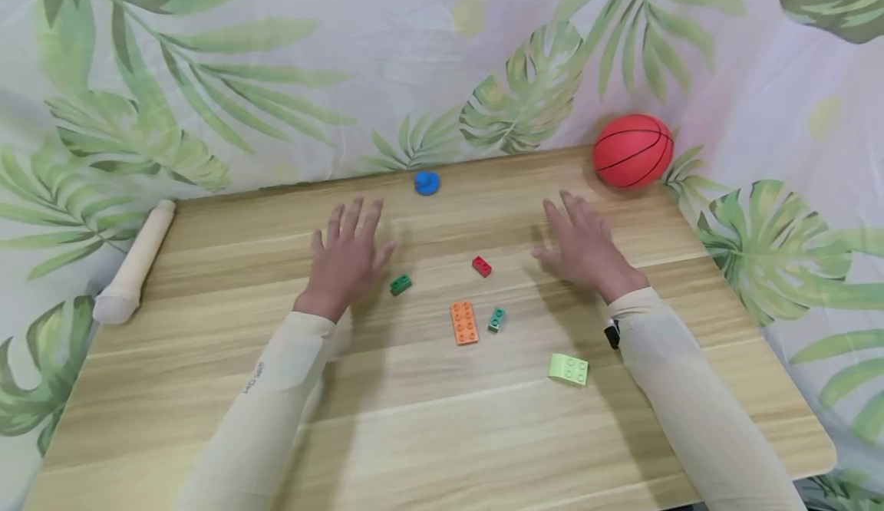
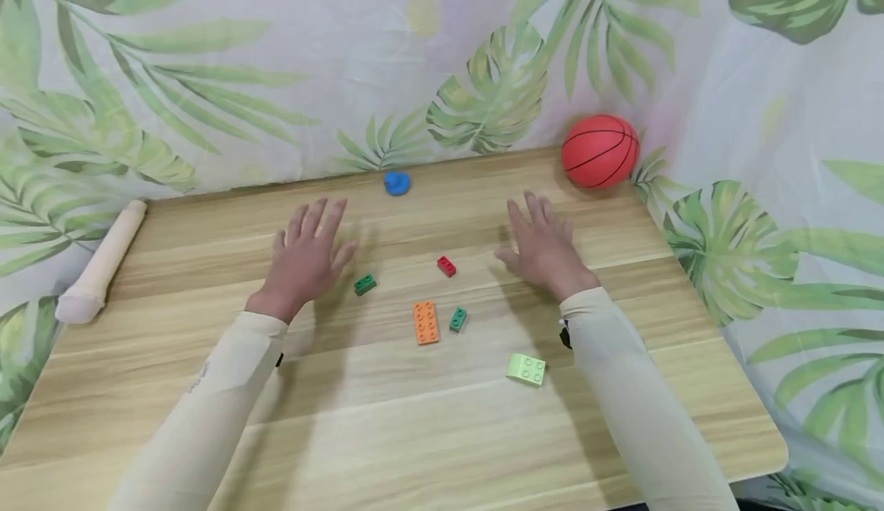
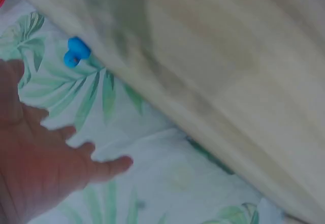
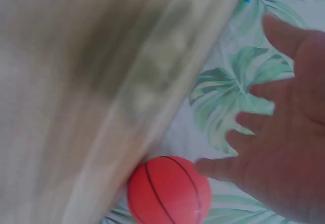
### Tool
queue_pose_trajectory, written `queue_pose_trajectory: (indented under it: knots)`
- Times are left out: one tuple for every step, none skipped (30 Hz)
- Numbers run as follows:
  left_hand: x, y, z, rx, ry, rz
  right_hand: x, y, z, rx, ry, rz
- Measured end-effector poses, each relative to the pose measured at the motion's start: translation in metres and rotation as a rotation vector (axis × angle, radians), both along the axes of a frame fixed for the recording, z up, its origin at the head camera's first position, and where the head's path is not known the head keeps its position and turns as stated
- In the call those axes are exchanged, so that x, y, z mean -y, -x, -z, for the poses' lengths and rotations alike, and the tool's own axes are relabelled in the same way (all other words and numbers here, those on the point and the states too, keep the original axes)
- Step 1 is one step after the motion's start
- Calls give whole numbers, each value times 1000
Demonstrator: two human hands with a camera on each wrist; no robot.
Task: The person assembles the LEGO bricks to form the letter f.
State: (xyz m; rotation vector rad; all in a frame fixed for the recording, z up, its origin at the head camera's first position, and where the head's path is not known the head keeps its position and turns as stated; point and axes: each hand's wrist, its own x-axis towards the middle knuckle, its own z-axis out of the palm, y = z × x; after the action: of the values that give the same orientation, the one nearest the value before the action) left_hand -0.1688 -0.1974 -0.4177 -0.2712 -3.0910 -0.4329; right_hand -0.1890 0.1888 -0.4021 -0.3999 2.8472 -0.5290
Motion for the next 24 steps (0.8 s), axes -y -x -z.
queue_pose_trajectory:
  knots:
    - [-1,-1,3,55,-10,31,-2,-1,2,47,1,-13]
    - [-1,-3,6,119,-27,61,-4,-2,5,97,3,-33]
    - [-1,-5,8,182,-42,92,-6,-4,8,157,1,-52]
    - [0,-6,10,242,-55,125,-8,-5,10,212,-3,-67]
    - [0,-7,11,298,-64,153,-9,-7,12,259,-6,-82]
    - [1,-9,12,340,-69,183,-11,-8,14,297,-10,-97]
    - [2,-9,11,372,-74,211,-11,-10,12,330,-15,-106]
    - [3,-10,11,391,-82,238,-11,-11,13,351,-19,-114]
    - [4,-10,10,399,-85,261,-11,-12,14,362,-23,-113]
    - [6,-10,9,402,-95,282,-11,-12,15,358,-25,-114]
    - [7,-10,9,405,-109,298,-11,-12,16,353,-25,-116]
    - [8,-10,8,409,-126,315,-10,-12,17,348,-27,-117]
    - [9,-9,8,414,-142,327,-9,-13,18,345,-29,-116]
    - [10,-9,9,416,-157,336,-8,-13,19,342,-32,-117]
    - [11,-8,9,414,-169,338,-7,-13,19,339,-34,-118]
    - [11,-6,10,405,-179,343,-7,-14,20,338,-39,-117]
    - [10,-5,11,394,-186,346,-6,-14,20,339,-41,-113]
    - [10,-3,13,377,-185,351,-6,-15,20,341,-41,-109]
    - [9,-1,14,359,-183,354,-6,-15,20,343,-40,-105]
    - [8,1,16,342,-184,356,-6,-16,20,345,-39,-102]
    - [7,3,17,335,-186,356,-6,-16,20,346,-40,-98]
    - [6,5,17,337,-186,360,-6,-16,21,347,-41,-95]
    - [5,7,18,344,-189,367,-6,-17,21,347,-40,-95]
    - [5,9,18,350,-190,381,-6,-17,21,343,-39,-96]
